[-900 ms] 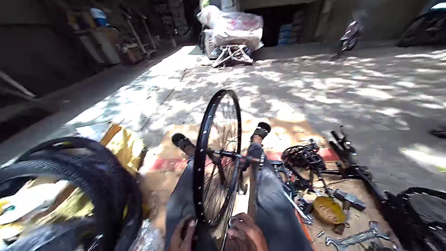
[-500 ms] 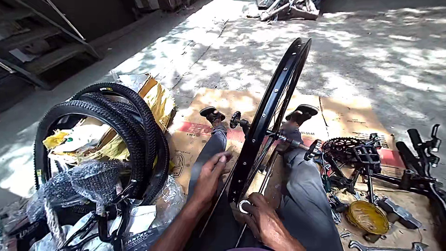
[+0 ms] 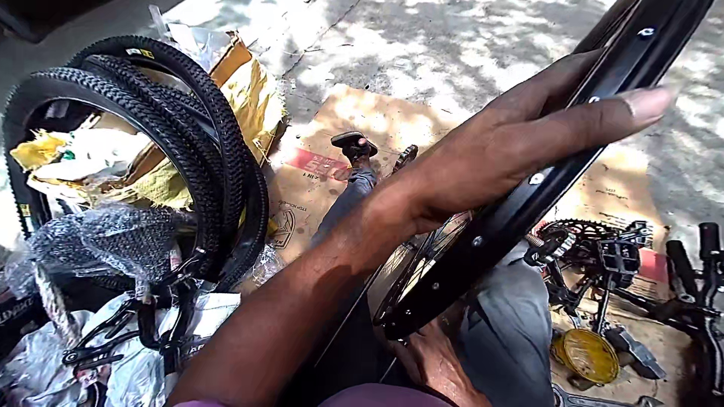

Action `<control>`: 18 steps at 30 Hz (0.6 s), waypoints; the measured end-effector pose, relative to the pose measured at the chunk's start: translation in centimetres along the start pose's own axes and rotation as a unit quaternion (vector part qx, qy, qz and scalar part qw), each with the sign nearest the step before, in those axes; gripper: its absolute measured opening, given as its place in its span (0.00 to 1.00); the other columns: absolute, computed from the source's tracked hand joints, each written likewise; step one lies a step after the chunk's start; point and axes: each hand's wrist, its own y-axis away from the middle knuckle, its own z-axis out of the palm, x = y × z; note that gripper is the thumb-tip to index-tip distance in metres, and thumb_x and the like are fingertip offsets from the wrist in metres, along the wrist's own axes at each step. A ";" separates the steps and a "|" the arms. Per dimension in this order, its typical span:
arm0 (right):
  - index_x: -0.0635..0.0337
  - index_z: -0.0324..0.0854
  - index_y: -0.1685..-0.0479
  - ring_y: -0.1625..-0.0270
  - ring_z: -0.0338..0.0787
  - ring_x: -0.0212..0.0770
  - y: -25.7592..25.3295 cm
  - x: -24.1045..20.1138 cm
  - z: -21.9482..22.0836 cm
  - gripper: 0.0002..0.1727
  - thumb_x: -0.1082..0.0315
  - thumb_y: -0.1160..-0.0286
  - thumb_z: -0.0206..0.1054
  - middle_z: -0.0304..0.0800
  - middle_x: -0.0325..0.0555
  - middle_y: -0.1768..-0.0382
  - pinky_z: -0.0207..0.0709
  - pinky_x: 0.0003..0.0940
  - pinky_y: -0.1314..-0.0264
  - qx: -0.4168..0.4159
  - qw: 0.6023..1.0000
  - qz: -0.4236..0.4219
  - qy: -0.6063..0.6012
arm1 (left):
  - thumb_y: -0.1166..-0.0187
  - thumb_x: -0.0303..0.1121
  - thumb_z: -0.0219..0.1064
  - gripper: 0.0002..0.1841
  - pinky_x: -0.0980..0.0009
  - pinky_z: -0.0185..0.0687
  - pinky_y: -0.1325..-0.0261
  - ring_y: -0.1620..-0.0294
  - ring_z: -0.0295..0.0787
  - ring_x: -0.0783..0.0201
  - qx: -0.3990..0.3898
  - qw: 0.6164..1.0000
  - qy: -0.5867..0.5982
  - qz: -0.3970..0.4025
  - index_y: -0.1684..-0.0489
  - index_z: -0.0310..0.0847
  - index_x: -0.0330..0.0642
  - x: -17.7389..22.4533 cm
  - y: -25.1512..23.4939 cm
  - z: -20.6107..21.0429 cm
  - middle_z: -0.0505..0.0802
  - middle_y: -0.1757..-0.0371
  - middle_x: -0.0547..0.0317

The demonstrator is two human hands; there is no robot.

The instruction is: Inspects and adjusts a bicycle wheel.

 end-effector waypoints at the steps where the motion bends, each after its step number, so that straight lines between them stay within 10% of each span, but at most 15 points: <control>1: 0.45 0.92 0.57 0.37 0.87 0.48 0.0 -0.2 -0.2 0.17 0.47 0.18 0.61 0.91 0.45 0.52 0.82 0.43 0.35 -0.007 1.000 0.006 0.002 | 0.18 0.35 0.59 0.33 0.64 0.84 0.33 0.34 0.83 0.61 -0.033 0.999 -0.013 0.031 0.14 0.55 0.29 -1.0 1.5 -0.5 0.82 0.30 0.42; 4: 0.49 0.94 0.54 0.35 0.88 0.55 -0.5 -0.6 -1.0 0.20 0.47 0.16 0.60 0.93 0.52 0.49 0.80 0.50 0.32 -0.050 0.998 0.032 -0.022 | 0.23 0.58 0.66 0.34 0.72 0.79 0.31 0.35 0.82 0.73 -0.092 0.991 0.089 0.029 0.25 0.71 0.43 -6.3 9.8 -2.9 0.86 0.35 0.64; 6: 0.47 0.92 0.56 0.35 0.88 0.53 -0.2 -0.3 -0.5 0.21 0.45 0.15 0.58 0.92 0.51 0.49 0.80 0.49 0.31 -0.042 0.998 0.024 -0.031 | 0.14 0.55 0.59 0.21 0.75 0.85 0.59 0.63 0.86 0.75 -0.005 0.979 0.136 -0.154 0.57 0.87 0.48 -9.3 16.1 -3.7 0.90 0.63 0.68; 8: 0.48 0.93 0.57 0.36 0.88 0.54 -0.4 -0.5 -0.5 0.22 0.45 0.15 0.59 0.93 0.52 0.50 0.81 0.50 0.33 -0.036 0.998 0.037 -0.038 | 0.12 0.49 0.58 0.24 0.70 0.72 0.77 0.82 0.75 0.70 0.154 0.927 -0.114 -0.323 0.80 0.81 0.46 -10.0 18.8 -2.9 0.80 0.83 0.65; 12: 0.54 0.94 0.58 0.38 0.89 0.56 -1.1 -1.6 -2.0 0.21 0.49 0.16 0.60 0.92 0.55 0.53 0.80 0.51 0.34 -0.069 0.994 0.062 -0.052 | 0.11 0.48 0.58 0.22 0.70 0.68 0.78 0.82 0.73 0.66 0.308 0.875 -0.165 -0.336 0.76 0.82 0.46 -10.3 20.4 -2.5 0.81 0.82 0.60; 18: 0.45 0.89 0.62 0.37 0.86 0.45 -0.1 0.2 0.2 0.20 0.44 0.16 0.58 0.90 0.41 0.55 0.81 0.41 0.35 -0.007 1.000 -0.004 -0.006 | 0.18 0.44 0.66 0.14 0.67 0.71 0.76 0.80 0.75 0.63 0.306 0.888 -0.165 -0.302 0.71 0.83 0.46 -12.1 22.3 -2.6 0.82 0.79 0.58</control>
